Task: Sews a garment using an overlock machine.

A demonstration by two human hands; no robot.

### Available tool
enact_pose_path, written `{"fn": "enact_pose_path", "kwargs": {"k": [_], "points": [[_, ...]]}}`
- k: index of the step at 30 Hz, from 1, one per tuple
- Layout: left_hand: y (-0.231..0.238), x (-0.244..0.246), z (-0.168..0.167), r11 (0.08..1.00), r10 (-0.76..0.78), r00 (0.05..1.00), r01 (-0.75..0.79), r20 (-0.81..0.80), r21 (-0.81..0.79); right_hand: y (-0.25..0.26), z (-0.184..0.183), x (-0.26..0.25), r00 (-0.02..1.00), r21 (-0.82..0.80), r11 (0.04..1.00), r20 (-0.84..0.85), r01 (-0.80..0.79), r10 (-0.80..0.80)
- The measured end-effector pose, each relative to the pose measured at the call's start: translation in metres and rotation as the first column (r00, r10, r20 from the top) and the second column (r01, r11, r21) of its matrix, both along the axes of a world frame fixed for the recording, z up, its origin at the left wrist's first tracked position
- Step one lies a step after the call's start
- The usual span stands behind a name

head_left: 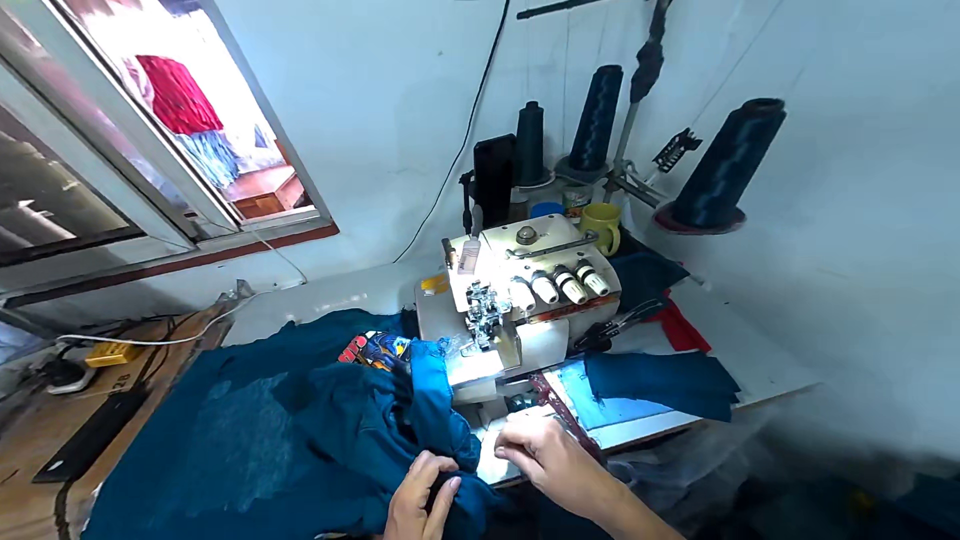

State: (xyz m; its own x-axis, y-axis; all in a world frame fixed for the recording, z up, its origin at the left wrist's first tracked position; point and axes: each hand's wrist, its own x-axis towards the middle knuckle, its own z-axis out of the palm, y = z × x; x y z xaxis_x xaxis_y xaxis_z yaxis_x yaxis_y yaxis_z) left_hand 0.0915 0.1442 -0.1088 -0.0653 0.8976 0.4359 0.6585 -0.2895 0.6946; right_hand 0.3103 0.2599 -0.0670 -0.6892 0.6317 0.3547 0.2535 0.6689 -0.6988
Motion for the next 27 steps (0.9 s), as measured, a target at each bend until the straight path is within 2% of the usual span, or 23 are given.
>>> {"fn": "enact_pose_path", "kwargs": {"k": [1,2,5,6,7,9,10,12,14,16,18,21,23,25,27], "points": [[0.0,0.0,0.001,1.0,0.0,1.0,0.0,0.004,-0.004,0.005,0.001,0.0,0.999,-0.037,0.999,-0.034,-0.008,0.006],[-0.001,0.0,0.001,1.0,0.002,1.0,-0.002,0.006,-0.008,0.01,0.004,0.001,0.999,-0.067,0.996,0.006,0.054,-0.054],[-0.001,-0.001,0.0,1.0,-0.006,1.0,0.006,0.003,-0.009,0.026,0.011,0.005,0.888,-0.128,0.938,0.382,0.323,-0.254],[-0.001,-0.002,0.0,1.0,-0.013,1.0,0.013,0.01,-0.006,0.029,0.01,0.006,0.873,-0.124,0.922,0.388,0.366,-0.295],[-0.002,-0.002,0.001,1.0,-0.026,0.999,0.026,0.028,-0.004,0.027,0.008,0.007,0.876,-0.092,0.913,0.333,0.397,-0.348],[-0.008,0.0,0.004,0.996,-0.09,0.992,0.091,0.09,-0.006,0.016,-0.006,0.005,0.888,0.051,0.888,0.041,0.457,-0.459],[-0.013,0.002,0.007,0.99,-0.142,0.984,0.144,0.107,-0.011,0.011,-0.009,0.002,0.895,0.047,0.894,-0.069,0.445,-0.442],[-0.026,0.01,0.015,0.955,-0.28,0.951,0.29,0.132,-0.058,-0.007,-0.009,-0.004,0.946,-0.135,0.957,-0.169,0.255,-0.276],[-0.041,0.02,0.02,0.913,-0.368,0.916,0.389,0.159,-0.126,-0.028,-0.01,-0.011,0.989,-0.239,0.969,-0.118,0.062,-0.093],[-0.053,0.021,0.015,0.891,-0.395,0.903,0.421,0.166,-0.168,-0.044,-0.021,-0.018,0.996,-0.186,0.979,-0.021,0.085,-0.09],[-0.059,0.017,0.008,0.917,-0.347,0.928,0.366,0.131,-0.158,-0.056,-0.03,-0.022,0.975,-0.124,0.967,0.01,0.222,-0.223],[-0.049,0.013,0.009,0.982,-0.189,0.982,0.189,0.013,0.02,-0.065,-0.032,-0.016,0.947,-0.171,0.932,0.019,0.32,-0.322],[-0.029,0.013,0.018,0.979,-0.15,0.983,0.162,-0.102,0.121,-0.071,-0.032,-0.013,0.929,-0.165,0.915,0.029,0.368,-0.368],[-0.007,0.016,0.025,0.979,-0.109,0.966,0.145,-0.235,0.144,-0.078,-0.028,-0.009,0.907,-0.211,0.884,0.163,0.417,-0.389],[0.009,0.02,0.024,0.988,-0.056,0.944,0.099,-0.326,0.115,-0.081,-0.023,-0.005,0.873,-0.346,0.824,0.367,0.448,-0.32]]}}
